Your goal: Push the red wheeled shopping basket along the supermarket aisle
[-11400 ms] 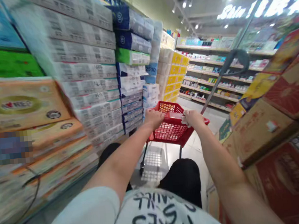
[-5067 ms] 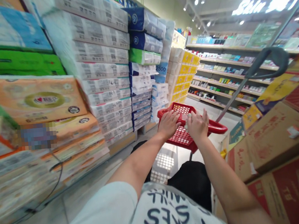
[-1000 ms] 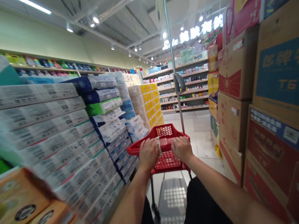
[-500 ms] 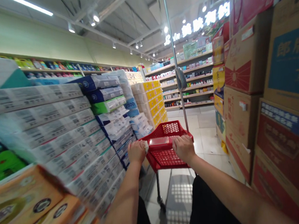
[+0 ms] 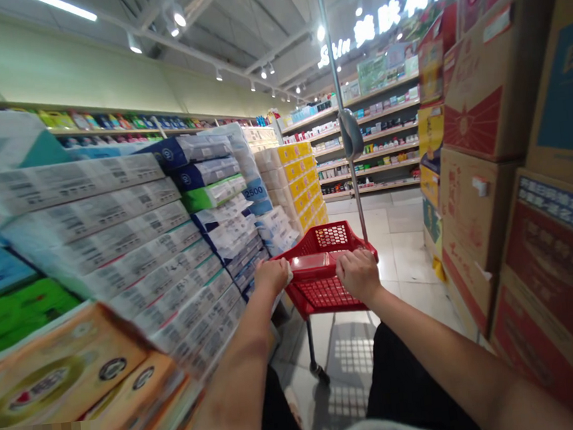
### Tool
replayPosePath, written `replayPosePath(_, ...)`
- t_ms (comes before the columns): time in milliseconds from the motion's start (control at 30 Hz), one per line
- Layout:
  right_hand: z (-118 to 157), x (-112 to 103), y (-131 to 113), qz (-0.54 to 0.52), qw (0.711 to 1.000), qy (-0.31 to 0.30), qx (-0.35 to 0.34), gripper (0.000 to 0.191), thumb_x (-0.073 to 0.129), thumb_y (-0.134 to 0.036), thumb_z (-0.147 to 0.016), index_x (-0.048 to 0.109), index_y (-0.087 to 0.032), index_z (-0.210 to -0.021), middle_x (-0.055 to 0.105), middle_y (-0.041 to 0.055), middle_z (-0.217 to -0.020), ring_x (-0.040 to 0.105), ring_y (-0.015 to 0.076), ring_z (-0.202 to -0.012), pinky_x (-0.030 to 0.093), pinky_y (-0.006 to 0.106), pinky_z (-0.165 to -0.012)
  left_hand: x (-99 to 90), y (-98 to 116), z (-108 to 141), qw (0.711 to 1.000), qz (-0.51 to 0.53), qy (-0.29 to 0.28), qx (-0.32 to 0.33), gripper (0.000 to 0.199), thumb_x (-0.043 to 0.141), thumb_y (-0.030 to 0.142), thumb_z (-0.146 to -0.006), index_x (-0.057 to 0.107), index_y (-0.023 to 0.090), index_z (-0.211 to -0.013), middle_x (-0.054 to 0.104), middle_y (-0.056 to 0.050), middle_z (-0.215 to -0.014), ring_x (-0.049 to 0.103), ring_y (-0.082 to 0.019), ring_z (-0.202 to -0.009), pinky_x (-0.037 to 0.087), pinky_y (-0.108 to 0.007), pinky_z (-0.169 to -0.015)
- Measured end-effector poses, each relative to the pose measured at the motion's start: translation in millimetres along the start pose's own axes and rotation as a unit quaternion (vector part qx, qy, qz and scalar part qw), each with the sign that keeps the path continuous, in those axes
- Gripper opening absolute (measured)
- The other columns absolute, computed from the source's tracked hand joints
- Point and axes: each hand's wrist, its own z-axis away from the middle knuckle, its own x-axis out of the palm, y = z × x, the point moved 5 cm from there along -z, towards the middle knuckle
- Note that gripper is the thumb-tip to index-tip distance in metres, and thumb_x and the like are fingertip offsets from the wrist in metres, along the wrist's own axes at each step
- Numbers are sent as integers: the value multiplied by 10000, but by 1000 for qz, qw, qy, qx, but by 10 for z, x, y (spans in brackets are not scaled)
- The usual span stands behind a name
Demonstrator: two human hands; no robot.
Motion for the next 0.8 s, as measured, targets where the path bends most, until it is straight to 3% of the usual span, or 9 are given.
replayPosePath(100,3,-4,26,-3,1000,-4,-3,276,421,-238,-936,598,-193,-728,601,45,-714,481,194,-752,262,368,-788,-4,95,224,992,12,107,-59,377,292,234,-949,658,145,-957,687,-139,-1027,601,-256,-1042,337,-423,-1012)
replayPosePath(167,3,0,51,-4,1000,-7,-5,274,422,-243,-936,608,-193,-741,606,45,-719,481,194,-753,259,368,-780,-35,119,301,980,25,172,-95,399,273,251,-960,659,151,-974,677,-131,-1057,575,-249,-1087,316,-404,-1037)
replayPosePath(200,1,3,63,-4,1000,-9,-5,274,421,-246,-936,611,-194,-745,609,45,-722,481,193,-753,258,367,-777,-37,128,279,981,25,166,-92,394,285,251,-957,667,157,-924,689,-122,-1005,593,-244,-1042,311,-407,-1038)
replayPosePath(267,-5,9,87,-2,1000,-15,-7,280,416,-252,-939,611,-194,-747,615,43,-730,480,193,-752,256,365,-771,-14,148,157,995,13,90,-48,375,325,232,-937,667,167,-798,703,-98,-837,635,-231,-872,315,-435,-1018)
replayPosePath(367,-15,8,110,-1,1000,-20,-8,287,406,-250,-947,608,-194,-752,622,42,-745,483,190,-754,255,362,-776,6,148,53,1000,4,24,-13,344,355,206,-919,673,166,-794,699,-87,-756,640,-225,-772,304,-481,-1004)
replayPosePath(533,-5,-14,142,-1,1000,-4,-15,267,430,-234,-932,609,-193,-739,614,36,-719,479,184,-737,255,353,-772,-76,180,218,978,31,183,-93,397,304,273,-970,675,162,-878,697,-111,-950,599,-238,-986,337,-409,-985)
replayPosePath(567,-1,-23,154,0,1000,4,-17,261,443,-231,-923,606,-194,-722,605,32,-697,475,183,-727,256,352,-769,-77,195,220,978,36,184,-93,419,296,280,-974,678,165,-847,701,-105,-908,608,-234,-945,357,-401,-955)
replayPosePath(700,5,-75,194,10,999,30,-23,241,489,-223,-899,592,-194,-683,587,19,-655,467,176,-696,261,352,-761,-29,257,145,994,40,92,-35,506,265,286,-982,675,162,-712,697,-94,-750,623,-218,-767,385,-401,-896)
replayPosePath(800,8,-114,200,13,999,35,-27,231,502,-220,-895,587,-192,-681,591,14,-659,472,174,-696,266,352,-764,-56,288,242,986,43,155,-47,441,285,299,-985,679,165,-838,703,-91,-876,606,-233,-909,349,-399,-956)
